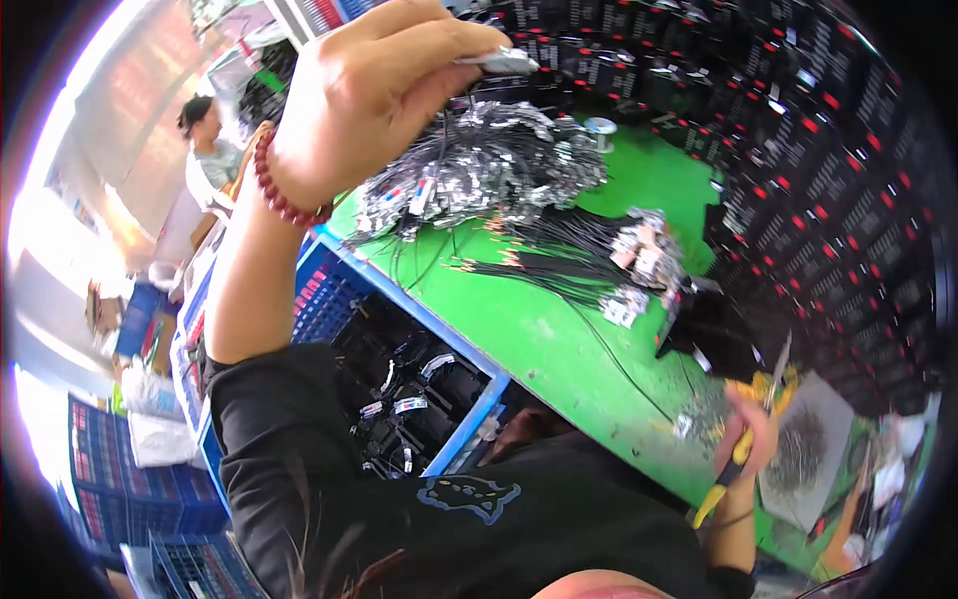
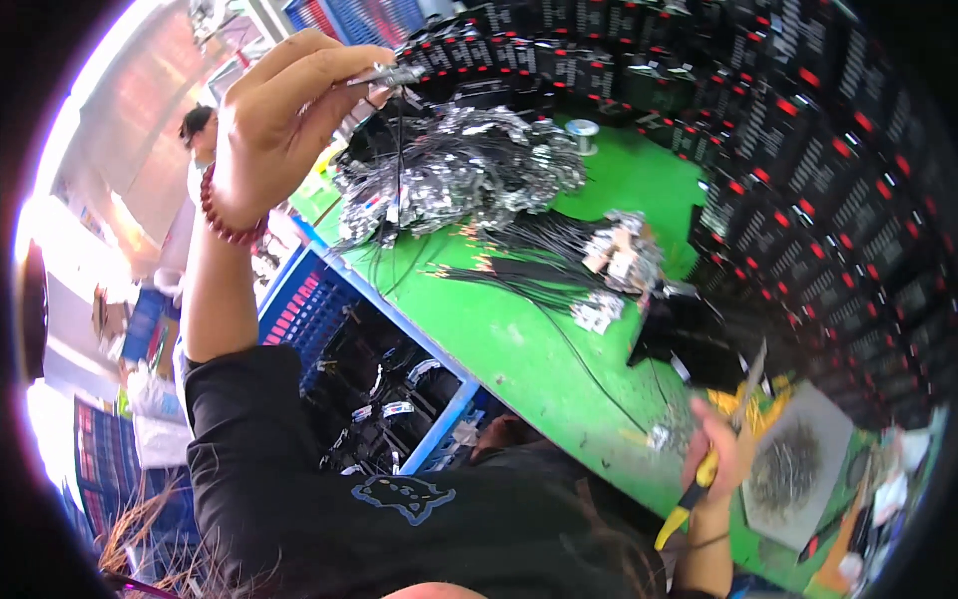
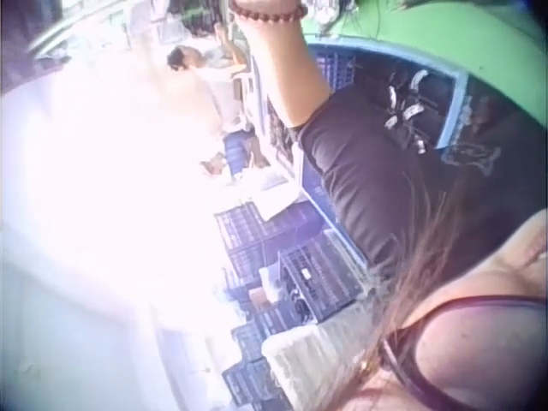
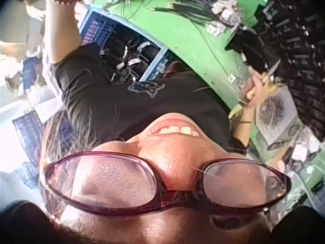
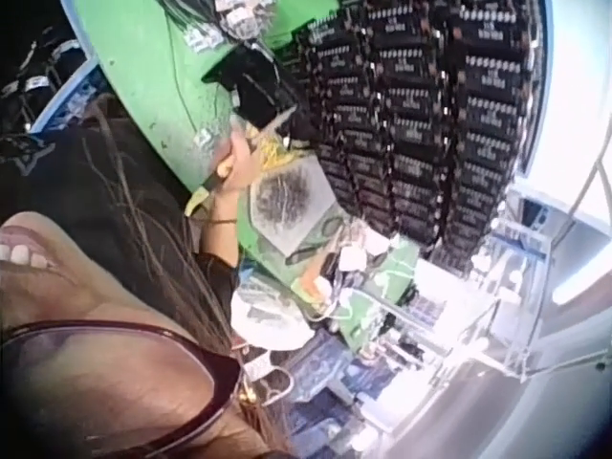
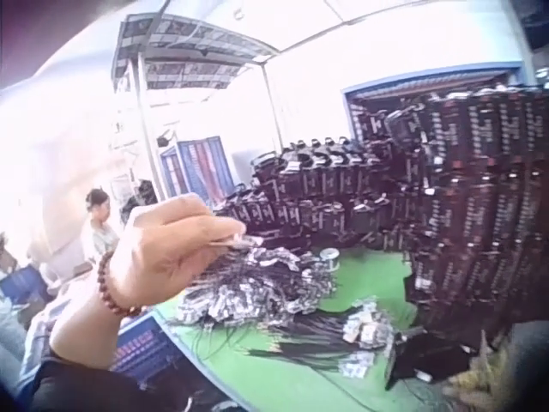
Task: Soldering wires to small circuit boards as part of an assembly process.
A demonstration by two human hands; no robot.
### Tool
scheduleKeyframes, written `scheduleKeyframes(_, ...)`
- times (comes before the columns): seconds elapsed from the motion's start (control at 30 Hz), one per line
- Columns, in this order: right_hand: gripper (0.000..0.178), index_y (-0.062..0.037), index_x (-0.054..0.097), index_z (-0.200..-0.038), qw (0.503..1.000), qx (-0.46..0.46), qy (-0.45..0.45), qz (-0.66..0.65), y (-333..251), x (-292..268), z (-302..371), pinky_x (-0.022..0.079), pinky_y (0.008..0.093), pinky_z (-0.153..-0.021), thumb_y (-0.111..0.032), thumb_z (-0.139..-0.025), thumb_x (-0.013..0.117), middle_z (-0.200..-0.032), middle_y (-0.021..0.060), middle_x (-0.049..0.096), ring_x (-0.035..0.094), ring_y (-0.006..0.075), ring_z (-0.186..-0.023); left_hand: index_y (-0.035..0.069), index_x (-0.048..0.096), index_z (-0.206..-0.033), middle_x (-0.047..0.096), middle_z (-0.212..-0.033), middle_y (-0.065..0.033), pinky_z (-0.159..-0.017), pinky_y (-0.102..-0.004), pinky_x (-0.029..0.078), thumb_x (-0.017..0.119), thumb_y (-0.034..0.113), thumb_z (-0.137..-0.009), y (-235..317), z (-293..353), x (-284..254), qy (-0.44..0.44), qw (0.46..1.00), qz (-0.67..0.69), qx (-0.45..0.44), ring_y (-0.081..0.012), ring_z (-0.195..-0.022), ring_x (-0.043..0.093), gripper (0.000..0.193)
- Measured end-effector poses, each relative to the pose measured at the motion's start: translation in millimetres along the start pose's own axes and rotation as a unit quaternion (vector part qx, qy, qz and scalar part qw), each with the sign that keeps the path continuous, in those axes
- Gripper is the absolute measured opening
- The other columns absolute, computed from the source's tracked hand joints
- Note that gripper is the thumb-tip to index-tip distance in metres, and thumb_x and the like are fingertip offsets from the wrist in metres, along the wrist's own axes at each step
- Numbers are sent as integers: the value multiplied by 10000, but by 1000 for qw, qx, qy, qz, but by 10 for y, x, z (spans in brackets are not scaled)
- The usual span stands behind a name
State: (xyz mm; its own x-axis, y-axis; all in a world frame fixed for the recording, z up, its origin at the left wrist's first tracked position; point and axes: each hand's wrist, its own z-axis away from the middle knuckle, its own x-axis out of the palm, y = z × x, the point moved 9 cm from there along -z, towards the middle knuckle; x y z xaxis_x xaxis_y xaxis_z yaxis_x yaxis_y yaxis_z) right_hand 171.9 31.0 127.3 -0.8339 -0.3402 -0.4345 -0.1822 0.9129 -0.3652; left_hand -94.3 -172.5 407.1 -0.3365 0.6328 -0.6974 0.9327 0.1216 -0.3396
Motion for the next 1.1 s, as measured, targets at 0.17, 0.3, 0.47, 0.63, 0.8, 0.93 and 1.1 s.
scheduleKeyframes(0.17, 601, -2, 427, -1242, 920, 155, 50, -357, -482, 164, -1058, 508, 342, -870, -227, -812, 783, -1042, 168, 687, 658, 230, -933, 2, 695, -1030, 634, -836, -99, -619, -285, 481, 698, -81, -764, 958, -273, 32, -1, 986, 137, 96, -210, -699, 609, 278)
scheduleKeyframes(0.3, 563, -67, 479, -1176, 897, 129, 108, -409, -662, 133, -1419, 438, 223, -719, 27, -725, 803, -843, 24, 660, 634, 86, -806, -7, 685, -967, 606, -769, -94, -595, -292, 472, 707, -78, -748, 1503, -423, 204, 22, 966, 230, 116, -219, -666, 601, 231)
scheduleKeyframes(0.47, 382, -40, 470, -1140, 937, 73, 175, -293, -466, -225, -1243, 482, 197, -668, 92, -834, 655, -810, 15, 576, 615, 73, -743, 16, 648, -906, 594, -771, -93, -581, -295, 487, 713, -2, -771, 1739, -633, 530, 6, 959, 254, 127, -240, -650, 606, 150)
scheduleKeyframes(0.63, 345, -48, 454, -1163, 904, 201, 150, -348, -102, -174, -1184, 413, 201, -529, 58, -854, 563, -755, 31, 546, 493, 78, -589, 13, 612, -900, 587, -676, -115, -554, -291, 457, 660, 87, -852, 1534, -762, 925, -35, 967, 250, 45, -199, -564, 567, 101)
scheduleKeyframes(0.8, 406, -46, 454, -1174, 878, 244, 159, -380, -26, -240, -978, 449, 190, -573, 19, -838, 672, -822, 40, 619, 536, 55, -654, -3, 614, -906, 584, -639, -99, -546, -317, 437, 653, 170, -867, 1412, -816, 1333, -96, 953, 285, -26, -163, -554, 552, 181)
scheduleKeyframes(0.93, 437, -47, 510, -1103, 947, 116, 142, -264, -239, -35, -1025, 454, 200, -588, 70, -746, 732, -929, 65, 665, 595, 67, -718, 1, 639, -859, 539, -611, 16, -482, -228, 370, 626, 221, -914, 1363, -812, 1799, -209, 871, 416, -159, -38, -556, 477, 227)
scheduleKeyframes(1.1, 334, -43, 578, -1067, 969, 17, 186, -159, -198, 63, -834, 513, 236, -592, 56, -785, 728, -821, 80, 664, 657, 135, -668, -7, 607, -794, 527, -659, 31, -527, -249, 376, 626, 224, -911, 1457, -671, 2118, -230, 811, 501, -196, -39, -619, 451, 259)
